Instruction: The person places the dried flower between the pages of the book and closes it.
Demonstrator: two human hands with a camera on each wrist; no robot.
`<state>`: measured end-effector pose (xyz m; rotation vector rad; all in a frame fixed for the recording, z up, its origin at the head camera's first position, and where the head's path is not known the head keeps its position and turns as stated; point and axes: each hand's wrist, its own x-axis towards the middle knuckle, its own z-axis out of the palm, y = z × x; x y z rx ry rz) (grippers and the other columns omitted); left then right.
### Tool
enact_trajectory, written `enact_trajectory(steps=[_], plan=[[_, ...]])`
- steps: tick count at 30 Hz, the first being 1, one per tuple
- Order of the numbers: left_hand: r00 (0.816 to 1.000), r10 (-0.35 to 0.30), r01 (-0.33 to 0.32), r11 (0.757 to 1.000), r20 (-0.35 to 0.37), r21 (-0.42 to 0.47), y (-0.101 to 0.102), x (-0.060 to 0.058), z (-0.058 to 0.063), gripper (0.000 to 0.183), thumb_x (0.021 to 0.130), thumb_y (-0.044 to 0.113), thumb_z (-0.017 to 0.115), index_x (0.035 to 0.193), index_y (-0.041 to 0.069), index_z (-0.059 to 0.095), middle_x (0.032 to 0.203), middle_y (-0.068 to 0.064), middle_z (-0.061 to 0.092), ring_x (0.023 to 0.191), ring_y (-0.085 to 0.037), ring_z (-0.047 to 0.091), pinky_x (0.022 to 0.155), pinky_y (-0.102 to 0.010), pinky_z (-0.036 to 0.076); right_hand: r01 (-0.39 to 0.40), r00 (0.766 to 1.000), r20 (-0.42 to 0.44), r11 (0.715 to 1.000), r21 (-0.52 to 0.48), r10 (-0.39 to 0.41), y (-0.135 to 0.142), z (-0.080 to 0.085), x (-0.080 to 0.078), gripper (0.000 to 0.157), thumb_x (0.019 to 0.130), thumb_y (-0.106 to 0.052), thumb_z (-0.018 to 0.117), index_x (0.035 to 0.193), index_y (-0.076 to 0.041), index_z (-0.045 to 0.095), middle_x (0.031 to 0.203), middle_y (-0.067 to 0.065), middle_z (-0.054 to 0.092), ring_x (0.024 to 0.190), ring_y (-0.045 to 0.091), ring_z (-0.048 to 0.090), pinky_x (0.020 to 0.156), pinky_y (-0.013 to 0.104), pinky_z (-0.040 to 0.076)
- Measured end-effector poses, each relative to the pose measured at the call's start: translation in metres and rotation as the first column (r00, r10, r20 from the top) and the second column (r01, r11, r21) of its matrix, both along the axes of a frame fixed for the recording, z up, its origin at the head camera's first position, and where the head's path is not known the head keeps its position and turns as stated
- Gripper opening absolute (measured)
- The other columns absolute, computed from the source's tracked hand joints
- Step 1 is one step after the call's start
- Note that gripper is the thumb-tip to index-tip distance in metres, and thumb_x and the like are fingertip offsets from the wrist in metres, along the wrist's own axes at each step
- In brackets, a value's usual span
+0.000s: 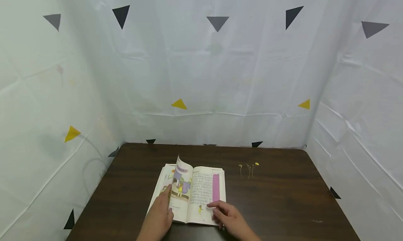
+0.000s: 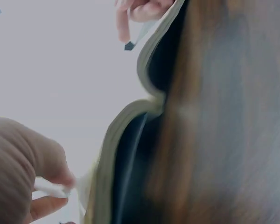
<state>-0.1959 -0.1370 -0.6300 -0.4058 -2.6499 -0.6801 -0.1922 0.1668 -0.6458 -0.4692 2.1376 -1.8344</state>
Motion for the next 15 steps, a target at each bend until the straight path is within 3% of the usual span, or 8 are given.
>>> enact_trajectory(steps=[3, 8, 11, 15], plan=[[0.999, 0.031, -0.031, 0.999, 0.01, -0.023, -0.008, -0.002, 0.004, 0.098, 0.073, -0.007, 0.071, 0.158, 0.023, 0.034, 0.145, -0.015, 0.053, 0.131, -0.033, 0.055, 0.099, -0.05, 0.053, 0.005, 1.0, 0.003, 1.0, 0.003, -0.005, 0.0, -0.001, -0.001, 0.028, 0.105, -0.024, 0.055, 0.126, -0.01, 0.066, 0.091, 0.023, 0.065, 0.067, 0.007, 0.059, 0.053, 0.027, 0.054], [0.997, 0.062, -0.056, 0.99, 0.037, -0.133, -0.014, -0.005, 0.009, 0.082, 0.072, -0.01, 0.075, 0.134, 0.043, 0.062, 0.16, -0.019, 0.037, 0.14, -0.045, 0.04, 0.099, -0.065, 0.046, 0.007, 1.0, -0.006, 1.0, 0.0, -0.007, 0.001, -0.003, -0.002, 0.028, 0.105, -0.024, 0.055, 0.125, -0.009, 0.067, 0.088, 0.017, 0.066, 0.066, 0.007, 0.06, 0.053, 0.027, 0.055], [0.996, 0.071, -0.057, 0.976, 0.058, -0.211, -0.011, -0.007, 0.013, 0.075, 0.072, -0.01, 0.073, 0.121, 0.047, 0.067, 0.164, -0.015, 0.032, 0.149, -0.047, 0.029, 0.104, -0.074, 0.035, 0.006, 1.0, -0.007, 1.0, -0.004, -0.006, 0.001, -0.004, -0.002, 0.027, 0.105, -0.024, 0.055, 0.124, -0.009, 0.067, 0.087, 0.014, 0.066, 0.066, 0.007, 0.06, 0.053, 0.028, 0.055], [0.992, 0.068, -0.038, 0.965, 0.107, -0.26, -0.001, -0.008, 0.022, 0.072, 0.075, -0.012, 0.069, 0.12, 0.045, 0.069, 0.169, -0.01, 0.023, 0.155, -0.046, 0.012, 0.111, -0.081, 0.01, 0.005, 1.0, 0.012, 1.0, -0.001, -0.005, 0.002, -0.005, -0.003, 0.027, 0.105, -0.025, 0.055, 0.124, -0.011, 0.067, 0.086, 0.009, 0.064, 0.066, 0.007, 0.059, 0.054, 0.027, 0.055]])
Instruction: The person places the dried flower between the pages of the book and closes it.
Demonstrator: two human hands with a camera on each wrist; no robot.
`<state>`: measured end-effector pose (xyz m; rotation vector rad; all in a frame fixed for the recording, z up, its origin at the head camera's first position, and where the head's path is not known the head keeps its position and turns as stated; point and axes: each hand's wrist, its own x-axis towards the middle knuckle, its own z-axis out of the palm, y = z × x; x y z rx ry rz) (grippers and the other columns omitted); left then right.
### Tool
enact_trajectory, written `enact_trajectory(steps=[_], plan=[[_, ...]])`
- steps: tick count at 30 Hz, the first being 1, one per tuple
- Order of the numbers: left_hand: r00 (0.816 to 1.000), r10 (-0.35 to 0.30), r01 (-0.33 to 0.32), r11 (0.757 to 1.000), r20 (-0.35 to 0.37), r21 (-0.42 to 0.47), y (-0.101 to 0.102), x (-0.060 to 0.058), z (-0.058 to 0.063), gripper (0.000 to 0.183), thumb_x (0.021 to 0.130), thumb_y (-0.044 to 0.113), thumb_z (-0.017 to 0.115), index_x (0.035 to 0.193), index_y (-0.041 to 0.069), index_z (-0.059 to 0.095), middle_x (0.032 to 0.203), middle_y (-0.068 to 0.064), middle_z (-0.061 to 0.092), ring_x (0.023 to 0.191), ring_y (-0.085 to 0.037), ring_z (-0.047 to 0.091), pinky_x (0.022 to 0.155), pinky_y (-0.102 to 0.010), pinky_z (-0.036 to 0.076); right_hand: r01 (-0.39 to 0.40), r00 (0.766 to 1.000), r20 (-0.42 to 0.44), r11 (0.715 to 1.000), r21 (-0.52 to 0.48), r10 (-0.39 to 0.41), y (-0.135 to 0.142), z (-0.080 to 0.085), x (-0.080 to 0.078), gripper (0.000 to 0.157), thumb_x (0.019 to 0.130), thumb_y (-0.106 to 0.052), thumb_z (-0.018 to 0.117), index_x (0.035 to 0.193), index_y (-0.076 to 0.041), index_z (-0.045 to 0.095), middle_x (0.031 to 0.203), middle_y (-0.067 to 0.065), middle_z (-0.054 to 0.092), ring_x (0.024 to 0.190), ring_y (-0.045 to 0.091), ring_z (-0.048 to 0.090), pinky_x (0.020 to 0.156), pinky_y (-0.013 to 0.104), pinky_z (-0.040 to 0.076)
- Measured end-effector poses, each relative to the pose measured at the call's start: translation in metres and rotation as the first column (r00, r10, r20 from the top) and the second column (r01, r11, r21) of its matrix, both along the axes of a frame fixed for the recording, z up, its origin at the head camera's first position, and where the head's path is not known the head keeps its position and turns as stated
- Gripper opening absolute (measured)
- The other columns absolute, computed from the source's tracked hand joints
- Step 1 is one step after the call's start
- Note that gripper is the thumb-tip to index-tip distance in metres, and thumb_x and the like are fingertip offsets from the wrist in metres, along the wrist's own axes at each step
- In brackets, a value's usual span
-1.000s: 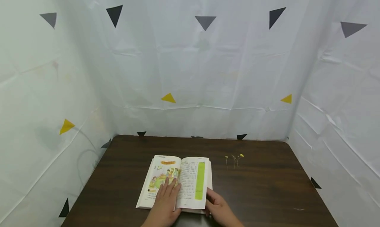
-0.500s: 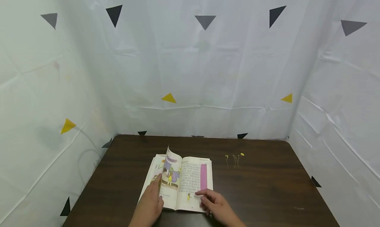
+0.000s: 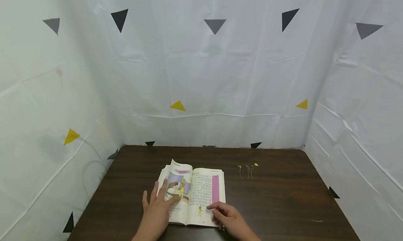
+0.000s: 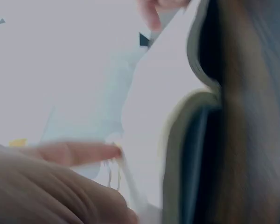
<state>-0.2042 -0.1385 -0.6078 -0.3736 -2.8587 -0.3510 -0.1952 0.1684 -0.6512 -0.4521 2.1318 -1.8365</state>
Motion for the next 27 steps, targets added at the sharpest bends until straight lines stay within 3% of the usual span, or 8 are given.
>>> enact_trajectory(steps=[4, 6, 9, 11, 13, 17, 23, 27], plan=[[1.0, 0.01, -0.01, 1.0, 0.004, -0.002, 0.012, 0.002, 0.008, 0.059, 0.08, -0.01, 0.066, 0.112, 0.039, 0.074, 0.169, -0.007, 0.024, 0.157, -0.044, 0.01, 0.111, -0.082, -0.004, -0.005, 1.0, 0.021, 1.0, 0.001, 0.005, -0.001, -0.002, -0.001, 0.028, 0.105, -0.027, 0.055, 0.125, -0.013, 0.067, 0.086, 0.005, 0.064, 0.067, 0.007, 0.059, 0.055, 0.026, 0.055], [0.998, -0.029, 0.028, 0.999, -0.055, -0.02, 0.021, 0.001, 0.009, 0.051, 0.08, -0.007, 0.066, 0.109, 0.035, 0.075, 0.164, -0.007, 0.036, 0.154, -0.041, 0.023, 0.115, -0.079, 0.005, -0.006, 1.0, 0.014, 1.0, 0.0, 0.006, -0.001, -0.002, -0.001, 0.028, 0.105, -0.027, 0.055, 0.125, -0.012, 0.067, 0.086, 0.006, 0.064, 0.068, 0.007, 0.06, 0.055, 0.027, 0.056], [0.982, -0.151, 0.151, 0.988, -0.113, -0.008, 0.037, -0.002, 0.003, 0.039, 0.082, 0.007, 0.071, 0.115, 0.027, 0.073, 0.154, -0.011, 0.051, 0.145, -0.039, 0.043, 0.114, -0.07, 0.029, -0.008, 1.0, -0.003, 1.0, -0.012, 0.008, -0.001, -0.003, -0.001, 0.028, 0.105, -0.025, 0.054, 0.125, -0.01, 0.067, 0.086, 0.008, 0.065, 0.068, 0.007, 0.06, 0.055, 0.028, 0.056], [0.968, -0.235, 0.237, 0.971, -0.088, 0.014, 0.049, -0.004, -0.005, 0.041, 0.087, 0.021, 0.072, 0.127, 0.023, 0.068, 0.153, -0.014, 0.052, 0.143, -0.039, 0.046, 0.112, -0.065, 0.037, -0.008, 1.0, -0.01, 1.0, -0.016, 0.008, -0.001, -0.003, -0.001, 0.028, 0.105, -0.023, 0.054, 0.125, -0.009, 0.067, 0.086, 0.009, 0.065, 0.068, 0.007, 0.06, 0.054, 0.028, 0.056], [0.96, -0.281, 0.282, 0.958, -0.012, 0.046, 0.057, -0.004, -0.014, 0.052, 0.091, 0.04, 0.07, 0.14, 0.023, 0.06, 0.159, -0.014, 0.044, 0.148, -0.039, 0.04, 0.116, -0.065, 0.032, -0.012, 1.0, -0.012, 1.0, -0.019, 0.011, -0.001, -0.003, -0.001, 0.028, 0.105, -0.022, 0.054, 0.126, -0.008, 0.066, 0.086, 0.01, 0.065, 0.067, 0.007, 0.06, 0.054, 0.028, 0.056], [0.958, -0.277, 0.273, 0.96, 0.072, 0.061, 0.064, -0.005, -0.03, 0.064, 0.093, 0.057, 0.062, 0.151, 0.033, 0.048, 0.167, -0.008, 0.03, 0.155, -0.037, 0.027, 0.119, -0.07, 0.016, -0.011, 1.0, -0.006, 1.0, -0.023, 0.011, -0.002, -0.003, -0.002, 0.029, 0.105, -0.022, 0.054, 0.127, -0.007, 0.065, 0.086, 0.009, 0.064, 0.068, 0.007, 0.06, 0.054, 0.027, 0.055], [0.964, -0.264, 0.263, 0.963, 0.016, 0.057, 0.065, -0.007, -0.038, 0.064, 0.092, 0.062, 0.06, 0.151, 0.038, 0.046, 0.168, -0.004, 0.029, 0.155, -0.035, 0.026, 0.119, -0.069, 0.017, 0.01, 1.0, -0.01, 1.0, -0.024, -0.01, -0.002, 0.0, -0.002, 0.028, 0.105, -0.021, 0.054, 0.125, -0.004, 0.065, 0.087, 0.018, 0.063, 0.066, 0.007, 0.059, 0.053, 0.027, 0.055], [0.97, -0.243, 0.241, 0.969, 0.029, 0.063, 0.066, -0.006, -0.038, 0.064, 0.092, 0.063, 0.059, 0.151, 0.04, 0.046, 0.168, -0.006, 0.027, 0.156, -0.035, 0.025, 0.117, -0.072, 0.016, 0.009, 1.0, 0.004, 1.0, -0.006, -0.009, -0.001, 0.001, -0.002, 0.028, 0.106, -0.022, 0.053, 0.126, -0.006, 0.065, 0.089, 0.02, 0.063, 0.067, 0.007, 0.059, 0.054, 0.029, 0.056]])
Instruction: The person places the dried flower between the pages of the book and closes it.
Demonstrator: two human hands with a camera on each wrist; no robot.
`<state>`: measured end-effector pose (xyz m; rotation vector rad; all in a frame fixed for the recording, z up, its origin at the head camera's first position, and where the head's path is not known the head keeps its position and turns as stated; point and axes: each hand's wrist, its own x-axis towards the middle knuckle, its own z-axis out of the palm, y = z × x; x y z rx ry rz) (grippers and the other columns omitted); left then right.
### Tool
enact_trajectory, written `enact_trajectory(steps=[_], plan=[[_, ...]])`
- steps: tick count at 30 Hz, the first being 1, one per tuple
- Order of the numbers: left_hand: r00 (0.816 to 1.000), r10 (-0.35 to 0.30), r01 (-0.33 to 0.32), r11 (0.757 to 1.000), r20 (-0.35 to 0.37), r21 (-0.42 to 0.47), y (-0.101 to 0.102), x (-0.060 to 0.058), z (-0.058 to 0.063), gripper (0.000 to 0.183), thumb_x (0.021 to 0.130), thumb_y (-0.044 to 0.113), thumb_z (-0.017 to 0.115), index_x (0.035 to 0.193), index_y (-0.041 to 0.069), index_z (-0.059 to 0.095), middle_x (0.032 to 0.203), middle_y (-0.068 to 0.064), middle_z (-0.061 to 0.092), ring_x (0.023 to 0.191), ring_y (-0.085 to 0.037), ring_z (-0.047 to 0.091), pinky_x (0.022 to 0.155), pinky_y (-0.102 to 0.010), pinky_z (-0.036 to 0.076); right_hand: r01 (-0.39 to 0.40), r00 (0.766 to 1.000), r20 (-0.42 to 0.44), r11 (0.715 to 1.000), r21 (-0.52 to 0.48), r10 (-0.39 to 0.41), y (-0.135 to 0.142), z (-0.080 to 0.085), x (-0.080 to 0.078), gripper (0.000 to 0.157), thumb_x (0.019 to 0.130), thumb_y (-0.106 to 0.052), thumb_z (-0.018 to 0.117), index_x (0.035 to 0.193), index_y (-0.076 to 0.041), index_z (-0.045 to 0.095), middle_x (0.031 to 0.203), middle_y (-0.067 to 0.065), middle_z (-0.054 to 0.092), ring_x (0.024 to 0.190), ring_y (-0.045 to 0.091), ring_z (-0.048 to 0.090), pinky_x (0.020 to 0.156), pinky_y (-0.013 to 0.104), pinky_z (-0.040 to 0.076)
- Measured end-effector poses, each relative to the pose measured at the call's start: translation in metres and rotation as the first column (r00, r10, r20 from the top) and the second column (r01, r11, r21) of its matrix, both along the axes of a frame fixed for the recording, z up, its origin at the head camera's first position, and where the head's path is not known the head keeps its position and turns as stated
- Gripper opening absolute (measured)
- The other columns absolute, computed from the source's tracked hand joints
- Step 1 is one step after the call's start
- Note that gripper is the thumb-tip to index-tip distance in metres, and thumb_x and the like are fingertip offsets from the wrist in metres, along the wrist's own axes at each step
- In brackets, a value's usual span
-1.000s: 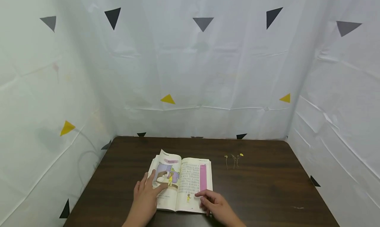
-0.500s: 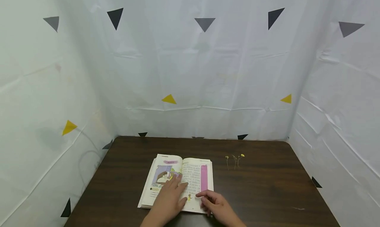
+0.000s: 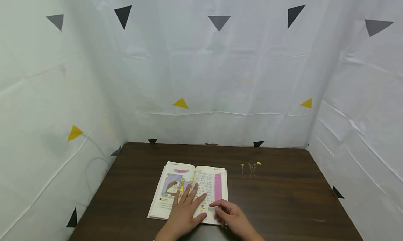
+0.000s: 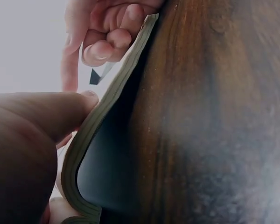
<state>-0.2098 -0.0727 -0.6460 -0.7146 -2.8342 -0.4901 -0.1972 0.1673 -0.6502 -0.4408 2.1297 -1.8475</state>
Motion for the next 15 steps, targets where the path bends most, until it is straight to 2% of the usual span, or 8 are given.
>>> enact_trajectory(steps=[4, 9, 12, 14, 15], plan=[[0.999, 0.038, -0.038, 0.999, 0.017, 0.006, 0.0022, -0.0005, 0.003, 0.064, 0.091, 0.065, 0.059, 0.15, 0.042, 0.047, 0.168, -0.01, 0.027, 0.156, -0.036, 0.024, 0.113, -0.078, 0.014, 0.004, 1.0, -0.001, 1.0, -0.007, -0.004, 0.0004, 0.0012, -0.0029, 0.028, 0.105, -0.022, 0.054, 0.125, -0.007, 0.066, 0.088, 0.014, 0.063, 0.068, 0.008, 0.06, 0.055, 0.03, 0.056], [0.998, 0.061, -0.061, 0.998, -0.004, 0.001, 0.0043, -0.0004, 0.004, 0.067, 0.089, 0.069, 0.059, 0.149, 0.042, 0.048, 0.167, -0.013, 0.028, 0.156, -0.038, 0.024, 0.11, -0.083, 0.009, 0.047, 0.999, -0.01, 0.999, -0.018, -0.047, -0.0006, 0.0038, -0.0027, 0.027, 0.104, -0.023, 0.057, 0.122, -0.005, 0.067, 0.086, 0.019, 0.063, 0.065, 0.009, 0.059, 0.054, 0.03, 0.056], [0.999, 0.05, -0.05, 0.999, -0.011, -0.021, 0.0042, 0.0003, 0.0013, 0.076, 0.085, 0.077, 0.057, 0.151, 0.042, 0.045, 0.168, -0.015, 0.026, 0.156, -0.039, 0.022, 0.107, -0.084, 0.009, 0.142, 0.99, -0.005, 0.99, -0.004, -0.143, 0.0004, 0.0064, 0.0001, 0.025, 0.102, -0.025, 0.06, 0.116, -0.007, 0.069, 0.083, 0.017, 0.062, 0.062, 0.01, 0.058, 0.052, 0.031, 0.056], [0.999, 0.041, -0.041, 0.998, -0.002, -0.043, 0.0035, 0.0012, -0.002, 0.084, 0.081, 0.084, 0.053, 0.153, 0.043, 0.042, 0.168, -0.015, 0.023, 0.157, -0.039, 0.02, 0.107, -0.085, 0.01, 0.264, 0.964, -0.041, 0.964, 0.042, -0.263, 0.0039, 0.0083, 0.0003, 0.019, 0.101, -0.025, 0.063, 0.11, -0.01, 0.071, 0.079, 0.012, 0.062, 0.06, 0.01, 0.057, 0.05, 0.03, 0.054], [0.999, 0.036, -0.035, 0.998, 0.007, -0.049, 0.0034, 0.0016, -0.0034, 0.087, 0.079, 0.087, 0.052, 0.153, 0.044, 0.04, 0.169, -0.015, 0.022, 0.157, -0.039, 0.018, 0.106, -0.086, 0.01, 0.337, 0.94, -0.075, 0.939, 0.072, -0.332, 0.0069, 0.009, -0.001, 0.016, 0.101, -0.023, 0.064, 0.107, -0.011, 0.072, 0.078, 0.009, 0.062, 0.06, 0.009, 0.056, 0.05, 0.028, 0.053]])
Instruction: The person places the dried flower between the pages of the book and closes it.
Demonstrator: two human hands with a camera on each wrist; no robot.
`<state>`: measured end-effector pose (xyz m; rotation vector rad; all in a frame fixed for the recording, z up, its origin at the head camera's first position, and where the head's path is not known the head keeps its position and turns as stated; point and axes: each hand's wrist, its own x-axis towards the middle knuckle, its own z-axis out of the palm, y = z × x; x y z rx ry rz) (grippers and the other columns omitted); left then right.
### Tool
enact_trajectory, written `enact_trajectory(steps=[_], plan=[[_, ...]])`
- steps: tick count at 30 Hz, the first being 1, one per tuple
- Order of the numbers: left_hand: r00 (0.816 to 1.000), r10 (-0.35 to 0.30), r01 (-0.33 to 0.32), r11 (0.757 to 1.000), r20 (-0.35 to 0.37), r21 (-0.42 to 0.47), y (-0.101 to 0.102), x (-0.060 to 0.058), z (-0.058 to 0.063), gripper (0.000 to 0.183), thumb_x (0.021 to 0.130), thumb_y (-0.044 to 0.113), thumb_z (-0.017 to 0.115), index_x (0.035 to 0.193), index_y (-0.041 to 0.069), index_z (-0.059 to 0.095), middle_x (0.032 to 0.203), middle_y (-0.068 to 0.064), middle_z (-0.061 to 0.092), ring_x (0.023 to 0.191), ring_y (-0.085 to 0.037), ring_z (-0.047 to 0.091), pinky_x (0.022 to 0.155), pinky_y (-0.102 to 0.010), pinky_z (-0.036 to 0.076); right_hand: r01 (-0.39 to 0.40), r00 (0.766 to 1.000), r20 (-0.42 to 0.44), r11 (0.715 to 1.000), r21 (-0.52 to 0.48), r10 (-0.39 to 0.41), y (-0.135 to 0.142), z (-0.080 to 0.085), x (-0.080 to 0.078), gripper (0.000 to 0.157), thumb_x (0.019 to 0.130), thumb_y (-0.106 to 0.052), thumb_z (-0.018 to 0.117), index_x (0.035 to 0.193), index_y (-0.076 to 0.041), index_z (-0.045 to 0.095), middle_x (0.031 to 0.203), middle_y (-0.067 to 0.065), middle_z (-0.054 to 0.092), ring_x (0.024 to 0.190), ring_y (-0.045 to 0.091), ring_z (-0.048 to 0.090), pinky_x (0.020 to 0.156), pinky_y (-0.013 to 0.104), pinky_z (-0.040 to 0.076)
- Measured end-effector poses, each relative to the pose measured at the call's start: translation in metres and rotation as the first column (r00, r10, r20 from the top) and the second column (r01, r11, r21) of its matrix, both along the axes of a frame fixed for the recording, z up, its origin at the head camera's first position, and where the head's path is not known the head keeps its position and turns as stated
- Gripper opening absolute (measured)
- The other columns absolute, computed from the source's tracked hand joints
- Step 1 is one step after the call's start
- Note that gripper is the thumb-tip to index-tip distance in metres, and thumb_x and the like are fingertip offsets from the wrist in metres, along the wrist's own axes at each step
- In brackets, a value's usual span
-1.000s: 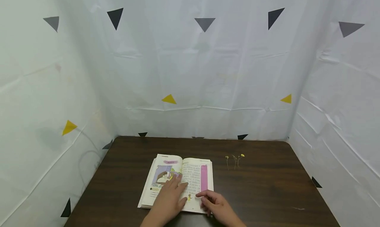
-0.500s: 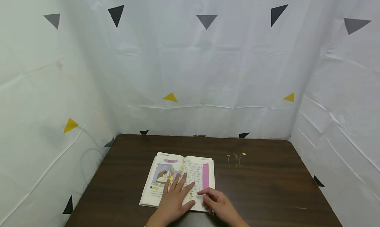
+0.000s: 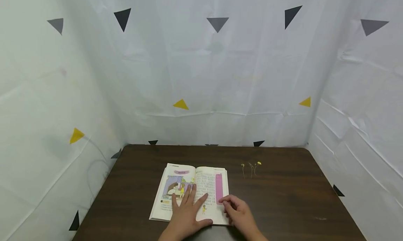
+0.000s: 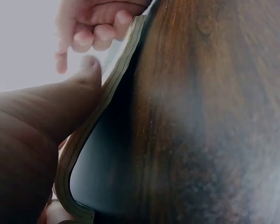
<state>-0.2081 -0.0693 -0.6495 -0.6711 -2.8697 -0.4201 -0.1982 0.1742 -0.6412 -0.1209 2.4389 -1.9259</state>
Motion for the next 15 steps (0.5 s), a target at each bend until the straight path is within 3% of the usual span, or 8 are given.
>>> enact_trajectory(steps=[2, 4, 6, 8, 12, 15], plan=[[1.0, -0.001, 0.001, 1.0, 0.013, -0.01, -0.001, 0.0, -0.002, 0.091, 0.076, 0.091, 0.049, 0.154, 0.045, 0.037, 0.169, -0.015, 0.02, 0.158, -0.038, 0.016, 0.106, -0.086, 0.009, 0.168, 0.985, -0.051, 0.982, 0.089, -0.164, 0.008, 0.001, -0.005, 0.01, 0.099, -0.019, 0.065, 0.101, -0.014, 0.074, 0.074, 0.005, 0.063, 0.059, 0.009, 0.056, 0.05, 0.025, 0.05], [1.0, 0.002, -0.002, 1.0, 0.017, -0.011, -0.001, 0.0, -0.003, 0.093, 0.075, 0.092, 0.048, 0.154, 0.046, 0.036, 0.17, -0.014, 0.019, 0.158, -0.037, 0.015, 0.107, -0.086, 0.007, 0.315, 0.948, -0.104, 0.934, 0.171, -0.301, 0.019, 0.002, -0.012, 0.009, 0.098, -0.016, 0.066, 0.097, -0.016, 0.075, 0.07, 0.003, 0.063, 0.056, 0.009, 0.057, 0.049, 0.024, 0.049], [1.0, 0.008, -0.008, 1.0, 0.008, -0.007, 0.0, 0.0, -0.005, 0.092, 0.075, 0.092, 0.048, 0.154, 0.046, 0.037, 0.17, -0.014, 0.02, 0.158, -0.037, 0.016, 0.107, -0.085, 0.007, 0.387, 0.922, -0.106, 0.899, 0.206, -0.373, 0.031, 0.002, -0.019, 0.01, 0.098, -0.015, 0.065, 0.097, -0.015, 0.074, 0.069, 0.003, 0.062, 0.055, 0.012, 0.06, 0.049, 0.025, 0.051], [1.0, 0.017, -0.017, 1.0, -0.005, -0.006, 0.0, -0.001, -0.006, 0.092, 0.075, 0.091, 0.049, 0.154, 0.046, 0.037, 0.17, -0.013, 0.021, 0.158, -0.036, 0.017, 0.108, -0.085, 0.006, 0.395, 0.919, -0.065, 0.894, 0.214, -0.39, 0.041, 0.002, -0.025, 0.011, 0.099, -0.017, 0.063, 0.101, -0.015, 0.073, 0.069, 0.005, 0.061, 0.052, 0.016, 0.061, 0.045, 0.029, 0.053], [0.999, 0.024, -0.024, 1.0, -0.026, -0.001, 0.0, -0.001, -0.007, 0.09, 0.076, 0.09, 0.051, 0.153, 0.045, 0.039, 0.169, -0.013, 0.023, 0.157, -0.036, 0.02, 0.109, -0.084, 0.006, 0.332, 0.939, 0.013, 0.914, 0.232, -0.344, 0.054, 0.001, -0.038, 0.022, 0.099, -0.022, 0.061, 0.12, -0.018, 0.068, 0.069, 0.006, 0.057, 0.048, 0.021, 0.06, 0.044, 0.034, 0.054], [1.0, 0.012, -0.012, 1.0, -0.015, 0.0, 0.001, 0.001, -0.008, 0.091, 0.076, 0.091, 0.05, 0.154, 0.045, 0.038, 0.169, -0.013, 0.022, 0.157, -0.036, 0.019, 0.108, -0.084, 0.006, 0.299, 0.944, 0.05, 0.913, 0.277, -0.325, 0.061, 0.0, -0.043, 0.032, 0.099, -0.025, 0.062, 0.131, -0.024, 0.062, 0.067, 0.006, 0.055, 0.042, 0.023, 0.056, 0.04, 0.037, 0.052]])
